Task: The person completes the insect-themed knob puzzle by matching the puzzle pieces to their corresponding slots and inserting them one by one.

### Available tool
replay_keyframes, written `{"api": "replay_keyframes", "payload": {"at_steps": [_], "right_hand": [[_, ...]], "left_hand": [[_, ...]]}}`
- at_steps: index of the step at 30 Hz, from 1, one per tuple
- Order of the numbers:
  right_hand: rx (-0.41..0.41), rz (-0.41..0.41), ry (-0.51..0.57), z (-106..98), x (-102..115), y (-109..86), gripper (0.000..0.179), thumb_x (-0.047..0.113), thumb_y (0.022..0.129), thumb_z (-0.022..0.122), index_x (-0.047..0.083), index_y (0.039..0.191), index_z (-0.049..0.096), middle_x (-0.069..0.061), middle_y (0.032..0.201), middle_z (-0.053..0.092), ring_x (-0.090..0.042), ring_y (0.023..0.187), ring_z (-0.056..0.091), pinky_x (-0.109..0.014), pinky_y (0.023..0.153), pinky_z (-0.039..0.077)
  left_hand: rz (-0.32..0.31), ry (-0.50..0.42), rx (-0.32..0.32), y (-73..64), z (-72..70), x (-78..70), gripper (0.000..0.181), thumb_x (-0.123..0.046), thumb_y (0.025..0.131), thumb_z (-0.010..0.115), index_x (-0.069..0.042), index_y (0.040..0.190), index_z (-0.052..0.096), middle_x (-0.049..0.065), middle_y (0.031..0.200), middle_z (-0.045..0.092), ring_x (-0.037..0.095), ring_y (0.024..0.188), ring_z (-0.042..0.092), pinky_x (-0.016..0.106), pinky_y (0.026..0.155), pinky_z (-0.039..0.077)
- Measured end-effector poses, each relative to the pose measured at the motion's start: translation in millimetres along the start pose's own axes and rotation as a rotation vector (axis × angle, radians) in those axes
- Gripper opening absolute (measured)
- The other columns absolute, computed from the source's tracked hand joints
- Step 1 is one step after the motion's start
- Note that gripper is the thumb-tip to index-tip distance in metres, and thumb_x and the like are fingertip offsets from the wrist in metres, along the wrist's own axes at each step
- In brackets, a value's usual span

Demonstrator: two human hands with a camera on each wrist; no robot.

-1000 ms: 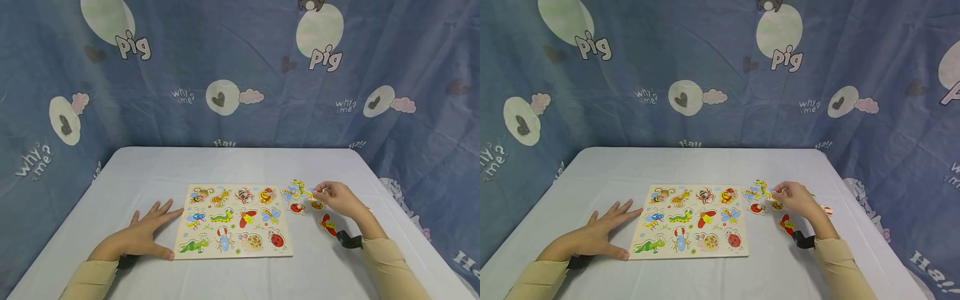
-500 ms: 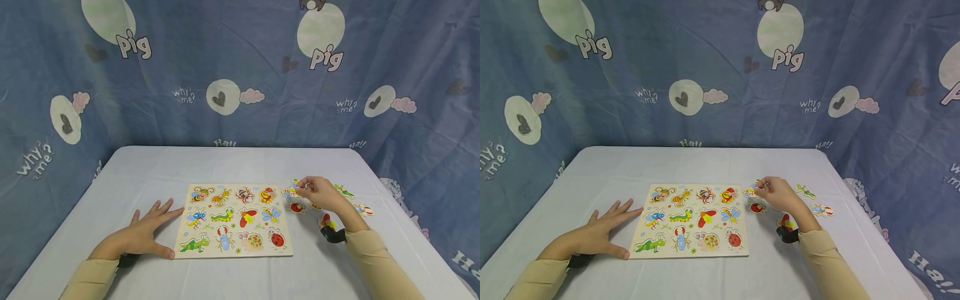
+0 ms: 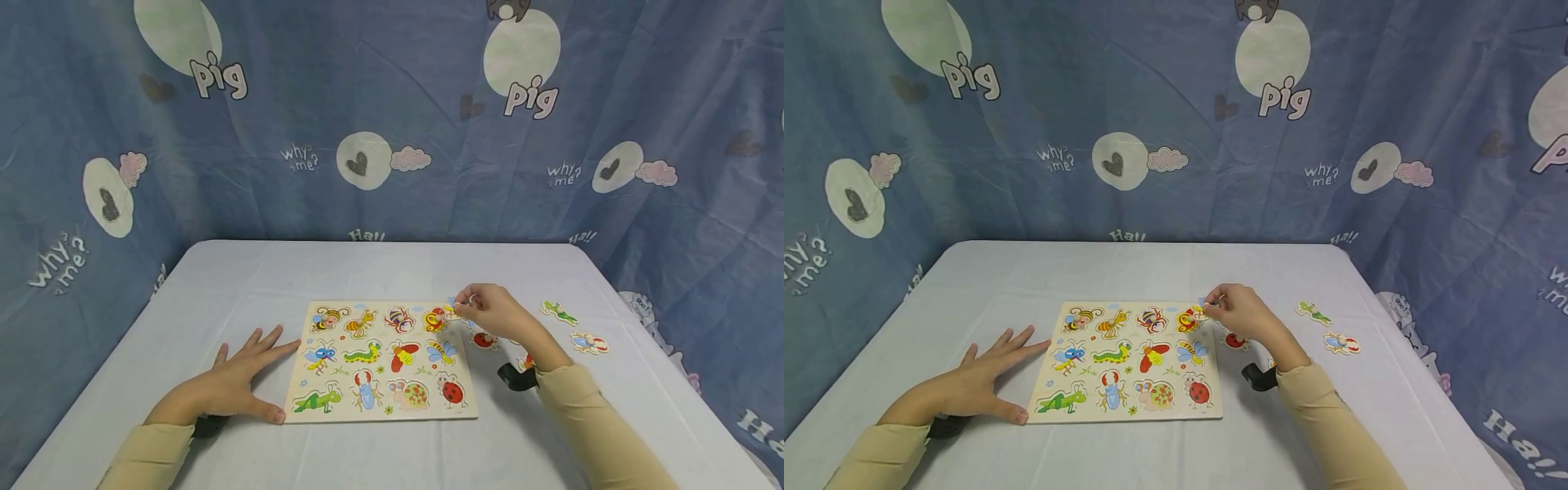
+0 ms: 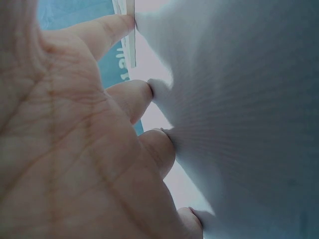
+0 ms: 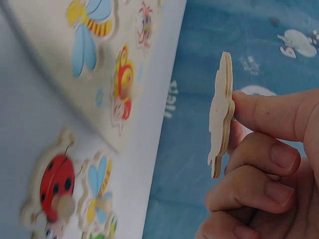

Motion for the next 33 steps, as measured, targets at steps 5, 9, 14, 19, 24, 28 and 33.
{"api": "replay_keyframes", "payload": {"at_steps": [5,9,14,19,24,28,33], "right_hand": [[0.021,0.0,0.022,10,10,5.1,0.022,0.022,0.106,0.067,0.003,0.117,0.069,0.002,0.065,0.045,-0.013,0.05,0.036,-0.028,0.048,0.035],[0.03,-0.008,0.018,18,18,9.1,0.021,0.023,0.106,0.068,0.004,0.116,0.07,0.001,0.065,0.049,-0.013,0.054,0.037,-0.027,0.05,0.034],[0.043,-0.047,0.003,29,28,15.6,0.02,0.024,0.106,0.069,0.006,0.114,0.071,0.003,0.063,0.049,-0.013,0.055,0.038,-0.028,0.054,0.034],[0.079,-0.099,-0.016,41,40,21.6,0.02,0.025,0.106,0.069,0.007,0.113,0.072,0.004,0.061,0.047,-0.012,0.057,0.039,-0.028,0.059,0.038],[0.107,-0.126,-0.011,53,54,26.1,0.019,0.025,0.107,0.068,0.007,0.113,0.072,0.005,0.062,0.049,-0.011,0.056,0.039,-0.027,0.06,0.039],[0.129,-0.155,-0.014,64,66,29.5,0.018,0.024,0.107,0.068,0.007,0.112,0.072,0.005,0.061,0.05,-0.01,0.055,0.038,-0.026,0.06,0.038],[0.154,-0.199,-0.018,81,80,34.6,0.016,0.022,0.107,0.068,0.007,0.11,0.072,-0.005,0.064,0.06,-0.01,0.054,0.039,-0.024,0.058,0.037]], "left_hand": [[-0.001,-0.005,0.001,0.2,0.1,-0.8,0.123,-0.059,0.06,0.099,-0.031,0.166,0.042,0.023,0.18,0.014,0.062,0.162,0.001,0.094,0.11,-0.008],[-0.005,-0.004,0.003,-0.1,0.2,-0.5,0.123,-0.058,0.061,0.1,-0.03,0.166,0.042,0.024,0.18,0.014,0.062,0.162,0.0,0.094,0.11,-0.008],[0.001,-0.008,0.001,-0.9,0.3,-0.2,0.123,-0.057,0.061,0.1,-0.03,0.166,0.042,0.024,0.18,0.014,0.061,0.162,0.0,0.094,0.11,-0.009],[0.006,-0.006,-0.002,-0.9,0.2,0.2,0.123,-0.057,0.061,0.1,-0.03,0.166,0.042,0.023,0.18,0.014,0.062,0.162,0.0,0.094,0.109,-0.008],[0.004,-0.005,-0.002,-0.3,0.3,0.6,0.123,-0.056,0.061,0.1,-0.03,0.166,0.042,0.023,0.18,0.014,0.062,0.162,0.0,0.094,0.109,-0.009],[-0.002,-0.007,-0.001,-0.2,0.4,0.9,0.123,-0.056,0.06,0.1,-0.03,0.166,0.042,0.023,0.18,0.013,0.061,0.162,0.0,0.094,0.109,-0.009],[-0.003,-0.014,0.002,-0.7,0.9,0.2,0.123,-0.056,0.06,0.1,-0.03,0.166,0.043,0.023,0.18,0.013,0.061,0.162,0.0,0.094,0.109,-0.01]]}}
Point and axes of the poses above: each hand's wrist, its own y-axis towards the middle knuckle, its own z-axis out of the palm, x = y × z, the point moved 10 cm from there along y, towards the middle knuckle
